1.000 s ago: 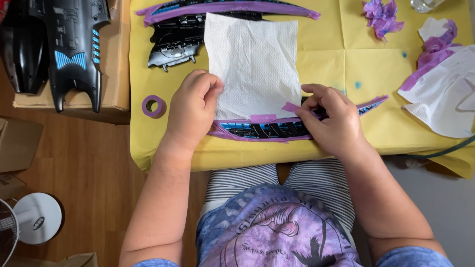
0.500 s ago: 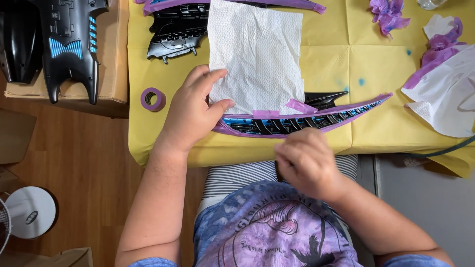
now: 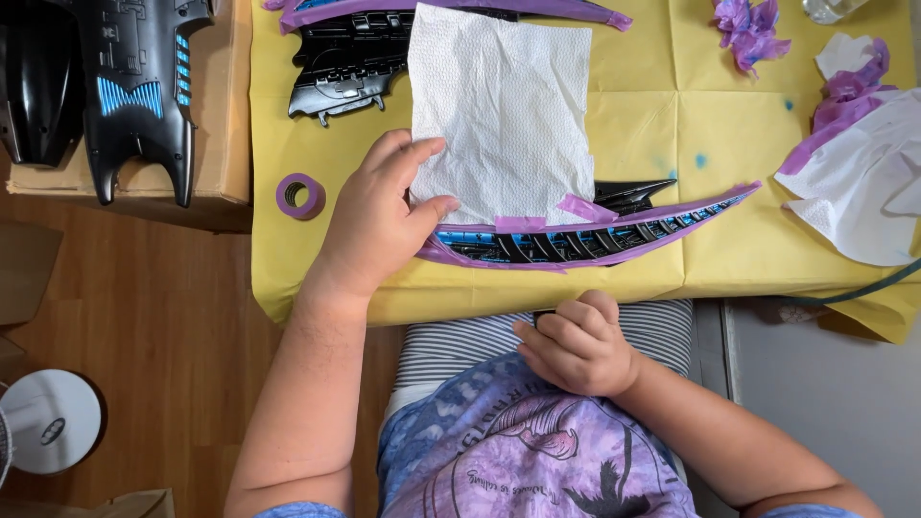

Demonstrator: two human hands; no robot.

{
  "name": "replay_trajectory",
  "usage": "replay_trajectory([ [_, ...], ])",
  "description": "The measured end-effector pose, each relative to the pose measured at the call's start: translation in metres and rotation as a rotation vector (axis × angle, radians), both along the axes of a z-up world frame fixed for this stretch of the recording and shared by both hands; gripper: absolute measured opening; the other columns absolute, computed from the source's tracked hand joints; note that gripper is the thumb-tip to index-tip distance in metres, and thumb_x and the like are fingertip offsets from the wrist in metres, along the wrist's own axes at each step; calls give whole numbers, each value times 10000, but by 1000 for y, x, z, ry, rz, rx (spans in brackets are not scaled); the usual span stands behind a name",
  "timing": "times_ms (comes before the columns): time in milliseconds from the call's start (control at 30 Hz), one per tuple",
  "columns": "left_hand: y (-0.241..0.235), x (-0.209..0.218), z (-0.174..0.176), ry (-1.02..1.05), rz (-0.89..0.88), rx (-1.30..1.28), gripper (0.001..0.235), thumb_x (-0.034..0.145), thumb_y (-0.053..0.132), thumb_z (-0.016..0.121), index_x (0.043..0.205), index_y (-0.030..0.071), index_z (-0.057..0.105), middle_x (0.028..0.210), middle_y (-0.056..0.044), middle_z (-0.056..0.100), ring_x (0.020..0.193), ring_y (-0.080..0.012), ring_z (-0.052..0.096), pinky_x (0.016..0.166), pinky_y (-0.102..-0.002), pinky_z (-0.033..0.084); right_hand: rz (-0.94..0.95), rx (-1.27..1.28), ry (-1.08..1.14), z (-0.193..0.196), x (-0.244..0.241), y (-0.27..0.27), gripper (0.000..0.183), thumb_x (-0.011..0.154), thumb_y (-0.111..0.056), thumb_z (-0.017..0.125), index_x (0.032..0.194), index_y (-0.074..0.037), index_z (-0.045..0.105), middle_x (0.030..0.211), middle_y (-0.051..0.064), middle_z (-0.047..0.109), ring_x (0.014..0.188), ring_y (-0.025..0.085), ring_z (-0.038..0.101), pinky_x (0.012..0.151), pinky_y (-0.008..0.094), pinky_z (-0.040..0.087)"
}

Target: Applying masking tape and paper towels to a prop piece to prepare it for painting or finishing.

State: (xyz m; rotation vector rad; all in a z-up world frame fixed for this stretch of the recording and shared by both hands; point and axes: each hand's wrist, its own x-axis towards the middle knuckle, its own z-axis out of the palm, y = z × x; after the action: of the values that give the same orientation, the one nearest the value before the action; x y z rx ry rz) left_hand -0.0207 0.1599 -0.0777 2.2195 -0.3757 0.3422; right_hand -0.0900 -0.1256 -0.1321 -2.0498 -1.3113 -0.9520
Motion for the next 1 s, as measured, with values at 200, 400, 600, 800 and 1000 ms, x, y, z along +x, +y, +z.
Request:
replay_trajectory([
  [200,-2,-1,0,19,26,-5,589,809,154,880,1332,64,623,1209,-149,602,1075,-394,677,871,-498,571,-56,157,52,51,37,6,146,853,1,694,976,-27,768,980,140,733,860,340,658,732,475,544],
  [400,-1,-1,-2,28,28,6,589,827,174,872,1343,71,607,1221,-141,595,1086,-377,682,880,-480,578,1,37,71,65,61,25,210,941,-56,635,1109,39,717,1051,175,772,963,364,738,877,519,531],
  [600,-1,3,-4,33,31,5,594,838,174,858,1359,102,582,1237,-109,576,1076,-364,680,866,-484,583,19,25,75,61,64,25,235,932,-51,659,1131,68,695,1036,191,764,948,371,740,898,537,524],
  [800,0,3,-3,46,21,12,599,841,159,853,1367,101,572,1238,-114,570,1084,-364,676,871,-484,579,19,6,93,64,63,28,247,960,-94,642,1142,61,702,1030,192,762,949,365,738,905,541,523],
  [1000,0,-1,9,120,45,-47,549,858,85,823,1348,99,577,1275,-108,559,971,-351,684,815,-452,591,24,-67,88,76,62,30,287,993,-133,615,1187,68,679,1074,211,735,958,361,712,919,541,516],
])
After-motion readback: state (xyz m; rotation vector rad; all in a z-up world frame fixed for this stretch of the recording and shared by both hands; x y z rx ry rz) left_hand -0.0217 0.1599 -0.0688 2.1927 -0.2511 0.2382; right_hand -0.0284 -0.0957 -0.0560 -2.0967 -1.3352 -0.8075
